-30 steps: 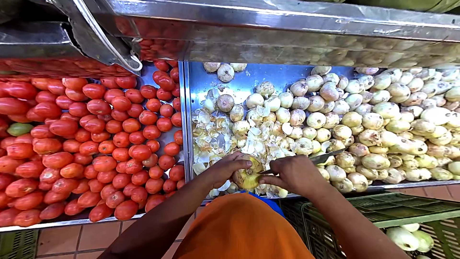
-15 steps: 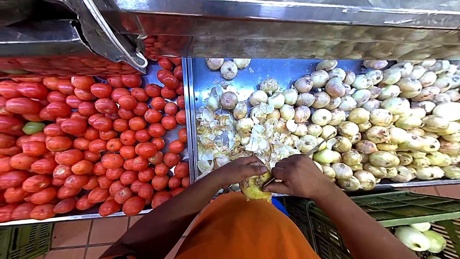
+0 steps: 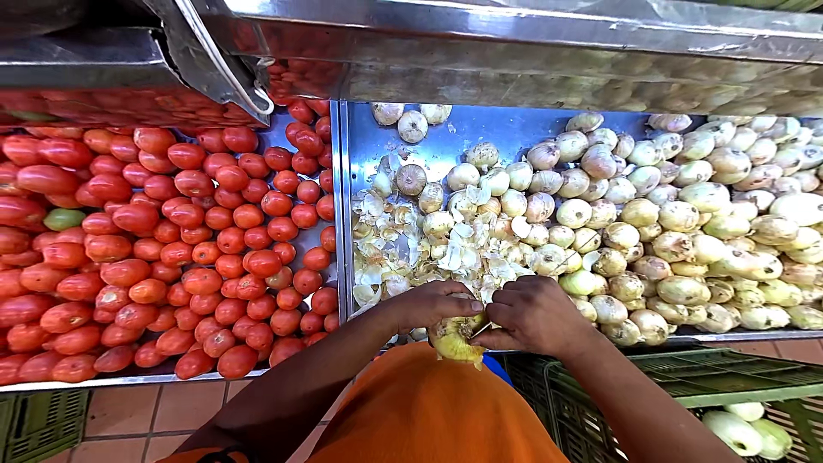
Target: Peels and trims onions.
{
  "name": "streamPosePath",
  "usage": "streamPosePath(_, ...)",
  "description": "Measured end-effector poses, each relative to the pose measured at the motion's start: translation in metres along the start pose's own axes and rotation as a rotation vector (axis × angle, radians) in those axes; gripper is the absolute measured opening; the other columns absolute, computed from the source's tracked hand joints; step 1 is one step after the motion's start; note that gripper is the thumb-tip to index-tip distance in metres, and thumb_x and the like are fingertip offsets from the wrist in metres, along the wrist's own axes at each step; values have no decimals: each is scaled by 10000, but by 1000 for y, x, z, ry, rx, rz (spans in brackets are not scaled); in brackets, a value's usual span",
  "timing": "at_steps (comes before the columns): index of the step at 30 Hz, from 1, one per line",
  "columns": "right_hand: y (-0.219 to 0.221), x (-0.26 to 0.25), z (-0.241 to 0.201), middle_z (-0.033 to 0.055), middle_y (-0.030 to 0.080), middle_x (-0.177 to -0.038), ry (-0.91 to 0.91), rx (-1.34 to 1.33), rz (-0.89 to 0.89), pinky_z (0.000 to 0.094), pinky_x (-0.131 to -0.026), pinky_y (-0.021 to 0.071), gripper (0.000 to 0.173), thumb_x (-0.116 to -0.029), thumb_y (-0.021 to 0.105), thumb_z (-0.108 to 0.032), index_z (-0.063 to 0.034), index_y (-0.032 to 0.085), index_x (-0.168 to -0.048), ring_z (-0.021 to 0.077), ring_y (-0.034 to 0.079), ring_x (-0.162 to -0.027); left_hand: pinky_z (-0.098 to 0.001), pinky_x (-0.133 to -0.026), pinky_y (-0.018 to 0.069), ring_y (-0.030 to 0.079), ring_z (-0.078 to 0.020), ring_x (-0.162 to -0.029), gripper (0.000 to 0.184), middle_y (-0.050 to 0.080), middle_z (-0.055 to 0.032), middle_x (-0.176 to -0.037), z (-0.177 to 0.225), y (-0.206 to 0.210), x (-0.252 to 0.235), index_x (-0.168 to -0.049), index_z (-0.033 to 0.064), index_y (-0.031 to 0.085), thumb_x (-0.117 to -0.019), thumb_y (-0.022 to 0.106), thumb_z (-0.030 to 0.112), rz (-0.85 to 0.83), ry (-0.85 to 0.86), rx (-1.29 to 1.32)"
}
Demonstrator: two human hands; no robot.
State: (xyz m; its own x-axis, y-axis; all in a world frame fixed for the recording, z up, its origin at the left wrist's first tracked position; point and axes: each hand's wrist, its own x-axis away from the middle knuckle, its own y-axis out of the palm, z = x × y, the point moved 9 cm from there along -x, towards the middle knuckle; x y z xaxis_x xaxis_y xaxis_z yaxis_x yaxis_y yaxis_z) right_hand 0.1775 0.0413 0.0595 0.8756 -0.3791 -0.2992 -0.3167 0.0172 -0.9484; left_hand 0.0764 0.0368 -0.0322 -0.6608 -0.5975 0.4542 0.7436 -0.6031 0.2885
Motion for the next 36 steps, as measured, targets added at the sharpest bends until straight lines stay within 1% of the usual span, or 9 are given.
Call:
streamPosePath(4,-4,4,-4,-26,413,-514,-43,-16,74,318,-426,336,626,-961,531,-661,-161,478,-589,143,449,-450,-377,-851,562,668,-152,-940,376,687,-102,-1068,2,6,9,-1236,58,633,-1017,575,358,35,-6,31)
streamPosePath(8,-5,5,-8,-23,402,-512,-97,-36,83,318,-429,332,637,-974,514,-666,-159,466,-592,145,442,-451,-365,-788,582,686,-157,-902,363,700,-97,-1039,-2,8,11,-1222,75,642,-1007,586,363,46,5,71)
streamPosePath(11,-6,9,-9,-23,410,-521,-134,-63,68,320,-433,341,632,-973,514,-674,-160,481,-606,148,449,-457,-397,-872,563,672,-176,-978,379,686,-109,-1101,-8,8,7,-1253,81,628,-1004,604,365,53,2,106)
streamPosePath(16,-4,22,-15,-19,423,-521,-224,-132,13,335,-440,374,645,-989,462,-686,-165,475,-608,156,469,-462,-390,-850,580,683,-179,-945,373,689,-109,-1071,-6,-3,15,-1249,79,624,-1028,548,371,217,30,217)
streamPosePath(18,0,26,-15,-17,438,-522,-219,-160,-21,336,-438,388,646,-996,449,-682,-166,487,-610,157,486,-467,-411,-875,578,685,-196,-986,405,692,-113,-1112,-8,-15,22,-1287,96,608,-1029,528,397,300,41,264)
streamPosePath(21,11,15,6,-14,520,-565,27,-238,-146,371,-448,479,646,-987,463,-694,-155,589,-656,156,575,-511,-430,-848,573,679,-221,-990,433,690,-128,-1123,-6,-32,39,-1284,108,606,-1002,569,435,465,35,231)
streamPosePath(24,19,-1,22,-4,550,-599,216,-302,-293,425,-489,498,675,-890,516,-792,-149,629,-718,177,589,-542,-423,-842,568,676,-217,-969,419,688,-130,-1102,-1,-30,52,-1281,98,604,-997,620,405,577,29,208)
streamPosePath(30,30,-15,25,44,576,-629,170,-193,-524,466,-552,515,798,-851,410,-889,-127,625,-753,243,646,-625,-461,-858,554,668,-243,-967,430,679,-152,-1087,5,-19,64,-1272,78,601,-988,661,396,736,-24,113)
streamPosePath(36,44,-14,19,44,606,-663,83,-236,-687,491,-612,519,812,-840,396,-909,-138,639,-760,247,660,-684,-504,-874,547,667,-270,-989,473,677,-168,-1108,2,-12,61,-1273,79,610,-967,680,433,836,-97,27)
